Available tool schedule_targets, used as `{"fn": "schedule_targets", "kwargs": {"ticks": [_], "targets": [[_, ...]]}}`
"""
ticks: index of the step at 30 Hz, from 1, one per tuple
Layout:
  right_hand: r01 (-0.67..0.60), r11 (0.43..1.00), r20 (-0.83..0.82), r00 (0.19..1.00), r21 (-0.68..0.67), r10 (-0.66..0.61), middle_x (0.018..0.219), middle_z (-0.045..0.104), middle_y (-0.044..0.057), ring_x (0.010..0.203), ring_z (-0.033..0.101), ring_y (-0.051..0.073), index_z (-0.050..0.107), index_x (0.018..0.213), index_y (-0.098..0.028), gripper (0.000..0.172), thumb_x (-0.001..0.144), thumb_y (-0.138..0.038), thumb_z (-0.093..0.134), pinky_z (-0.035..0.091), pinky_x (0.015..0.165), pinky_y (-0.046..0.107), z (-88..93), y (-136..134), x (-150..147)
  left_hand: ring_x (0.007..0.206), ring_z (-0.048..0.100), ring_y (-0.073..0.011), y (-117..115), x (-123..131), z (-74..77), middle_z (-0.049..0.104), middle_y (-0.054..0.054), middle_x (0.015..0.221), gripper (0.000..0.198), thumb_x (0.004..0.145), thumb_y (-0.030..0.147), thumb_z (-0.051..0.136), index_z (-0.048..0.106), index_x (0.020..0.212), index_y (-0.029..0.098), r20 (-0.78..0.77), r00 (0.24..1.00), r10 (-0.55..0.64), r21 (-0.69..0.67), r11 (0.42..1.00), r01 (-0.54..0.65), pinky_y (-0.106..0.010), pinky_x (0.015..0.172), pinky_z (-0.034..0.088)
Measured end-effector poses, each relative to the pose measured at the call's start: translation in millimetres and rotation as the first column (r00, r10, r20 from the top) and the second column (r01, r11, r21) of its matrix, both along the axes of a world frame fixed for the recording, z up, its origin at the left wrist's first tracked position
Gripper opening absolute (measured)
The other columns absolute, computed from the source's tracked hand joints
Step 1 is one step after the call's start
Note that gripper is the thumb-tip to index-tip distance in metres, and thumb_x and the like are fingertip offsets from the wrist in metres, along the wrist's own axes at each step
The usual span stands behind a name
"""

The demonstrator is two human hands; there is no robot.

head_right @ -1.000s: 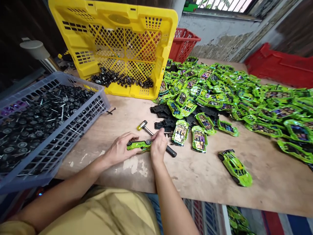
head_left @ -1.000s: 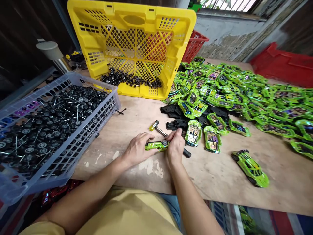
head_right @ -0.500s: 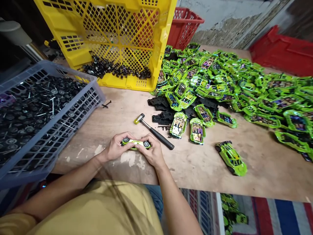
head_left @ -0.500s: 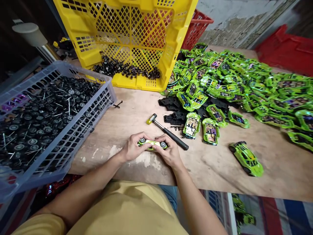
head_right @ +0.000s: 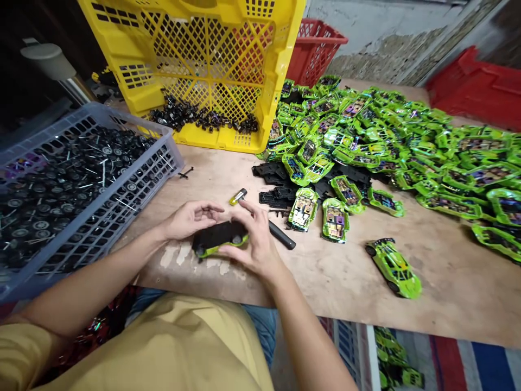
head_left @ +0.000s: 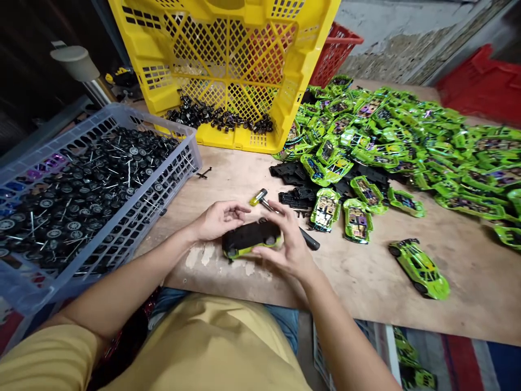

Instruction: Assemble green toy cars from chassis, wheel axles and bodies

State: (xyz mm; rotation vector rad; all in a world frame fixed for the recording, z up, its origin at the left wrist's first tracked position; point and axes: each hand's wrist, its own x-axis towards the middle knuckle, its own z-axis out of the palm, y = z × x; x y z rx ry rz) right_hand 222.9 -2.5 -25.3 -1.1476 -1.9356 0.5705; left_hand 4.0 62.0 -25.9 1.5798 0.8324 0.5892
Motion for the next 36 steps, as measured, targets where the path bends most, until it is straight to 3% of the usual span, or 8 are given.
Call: {"fn": "schedule_targets", "kwargs": {"ticks": [2,5,8,10,15,22,29,36], "targets": [[-0.054,0.976,-0.034,0.998,-0.209,0.048,0.107,0.066,0.009,0.09,0.064,0.024,0.05,0.135,-0.023,0.07,0.075,-0.045,0.077,0.054,0.077,0.038,-3.4,6.3,3.5,0.087,0.066,-0.0157,-1.8,-2.5,3.7,0.068,-0.006,0.096,0.032,0.086,0.028,0.059,0.063,0.115,0.014,-0.031,0.998,0.049,0.18,0.983,-0.043,-0.028,0.08,0.054],[-0.079,0.923,-0.057,0.996,-0.377,0.062,0.08,0.065,0.002,0.066,0.061,0.016,0.06,0.118,-0.019,0.041,0.084,-0.039,0.069,0.052,0.062,0.028,-17.8,6.4,6.8,0.099,0.063,-0.0184,-11.8,-10.1,-1.7,0.061,-0.009,0.114,0.047,0.083,0.033,0.065,0.055,0.126,0.016,-0.157,0.976,0.153,0.355,0.931,-0.089,-0.031,0.083,0.055],[-0.026,0.932,-0.09,0.996,-0.361,-0.007,0.091,0.065,0.006,0.082,0.064,0.017,0.062,0.106,-0.018,0.023,0.09,-0.035,0.061,0.054,0.073,0.03,-28.7,1.8,4.3,0.109,0.058,-0.0248,-24.3,-18.1,-10.9,0.058,-0.012,0.117,0.053,0.079,0.042,0.07,0.056,0.122,0.015,-0.342,0.916,0.211,0.424,0.904,-0.05,-0.04,0.091,0.052],[-0.027,0.937,-0.094,0.996,-0.348,-0.006,0.11,0.063,0.01,0.095,0.063,0.02,0.057,0.12,-0.019,0.036,0.088,-0.035,0.063,0.054,0.08,0.033,-28.6,2.8,-2.1,0.108,0.058,-0.0263,-30.1,-19.2,-12.8,0.061,-0.01,0.107,0.04,0.079,0.041,0.071,0.062,0.108,0.015,-0.415,0.894,0.167,0.432,0.901,0.032,-0.044,0.095,0.048],[-0.251,0.855,-0.128,0.968,-0.453,0.217,0.108,0.067,0.008,0.088,0.064,0.02,0.059,0.121,-0.02,0.042,0.084,-0.035,0.069,0.055,0.078,0.034,-16.8,15.7,-20.5,0.102,0.06,-0.0255,-30.6,-14.6,0.4,0.063,-0.008,0.1,0.035,0.072,0.035,0.079,0.064,0.098,0.017,-0.387,0.919,0.08,0.428,0.898,0.102,-0.041,0.09,0.049],[-0.041,0.979,-0.133,0.991,-0.2,0.014,0.105,0.064,0.008,0.095,0.063,0.022,0.06,0.114,-0.023,0.032,0.085,-0.035,0.068,0.054,0.084,0.039,-26.0,8.7,-3.6,0.103,0.063,-0.0213,-25.0,-27.0,6.9,0.065,-0.009,0.112,0.035,0.084,0.025,0.065,0.059,0.118,0.018,-0.245,0.968,0.056,0.481,0.874,0.071,-0.035,0.091,0.05],[-0.14,0.988,-0.025,0.99,-0.061,0.139,0.097,0.064,0.008,0.09,0.064,0.02,0.065,0.111,-0.023,0.021,0.09,-0.027,0.063,0.056,0.078,0.036,-23.3,2.9,-16.2,0.103,0.062,-0.0228,-35.6,-11.3,-10.3,0.067,-0.012,0.107,0.023,0.092,0.019,0.051,0.059,0.113,0.015,-0.27,0.961,0.063,0.658,0.741,0.136,-0.038,0.091,0.051],[-0.057,0.997,-0.079,0.995,-0.053,0.053,0.097,0.064,0.008,0.09,0.065,0.02,0.066,0.11,-0.024,0.02,0.09,-0.026,0.063,0.057,0.078,0.037,-29.4,-2.4,-19.9,0.102,0.062,-0.0224,-34.9,-12.4,-9.2,0.066,-0.012,0.105,0.021,0.092,0.02,0.052,0.06,0.11,0.016,-0.271,0.96,0.065,0.626,0.77,0.124,-0.037,0.089,0.052]]}}
